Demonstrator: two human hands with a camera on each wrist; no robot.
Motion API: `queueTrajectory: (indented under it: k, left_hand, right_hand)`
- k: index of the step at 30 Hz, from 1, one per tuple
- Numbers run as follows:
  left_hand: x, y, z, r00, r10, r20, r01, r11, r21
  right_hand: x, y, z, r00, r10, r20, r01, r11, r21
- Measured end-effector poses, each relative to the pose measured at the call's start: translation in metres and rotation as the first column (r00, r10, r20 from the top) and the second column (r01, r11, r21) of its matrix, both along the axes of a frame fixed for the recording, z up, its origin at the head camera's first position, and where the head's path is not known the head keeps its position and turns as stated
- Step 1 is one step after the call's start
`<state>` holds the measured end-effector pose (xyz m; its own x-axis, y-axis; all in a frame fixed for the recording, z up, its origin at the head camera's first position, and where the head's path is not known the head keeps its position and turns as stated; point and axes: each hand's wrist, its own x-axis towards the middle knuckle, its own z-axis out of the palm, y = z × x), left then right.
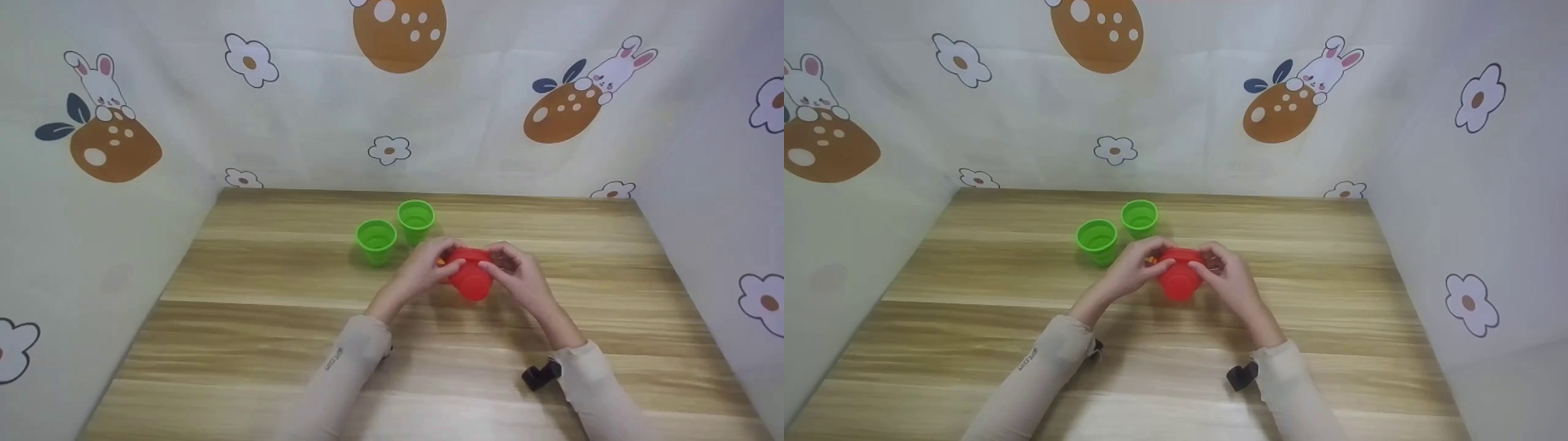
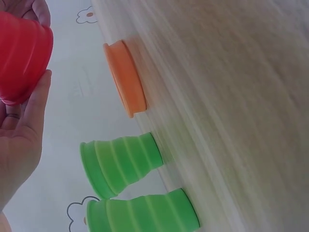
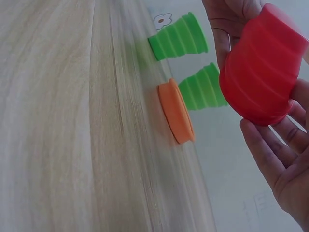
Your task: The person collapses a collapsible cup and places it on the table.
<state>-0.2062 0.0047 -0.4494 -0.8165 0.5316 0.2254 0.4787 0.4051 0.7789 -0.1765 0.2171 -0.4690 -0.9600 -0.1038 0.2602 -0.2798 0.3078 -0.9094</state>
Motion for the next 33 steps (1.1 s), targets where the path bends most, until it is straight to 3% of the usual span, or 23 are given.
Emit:
queueTrajectory:
  k: [5,13,24,33]
  left_hand:
    - [0.001,0.000,0.002,0.999,0.029,-0.014,-0.029,0.998,-0.049]
    - [0.000,-0.003,0.003,0.996,0.073,-0.044,-0.076,0.993,-0.090]
    - [-0.001,-0.004,0.001,0.995,0.078,-0.061,-0.081,0.995,-0.060]
    - [0.001,-0.008,0.000,0.997,0.075,-0.034,-0.075,0.997,-0.018]
  right_hand:
    - [0.000,0.000,0.000,1.000,0.018,0.024,-0.018,1.000,-0.019]
    - [0.001,0.006,-0.002,0.981,0.163,0.102,-0.147,0.979,-0.143]
    - [0.003,-0.004,0.000,0.995,0.036,0.094,-0.025,0.994,-0.111]
    - [0.002,-0.010,0.001,0.999,0.001,0.046,0.002,0.998,-0.069]
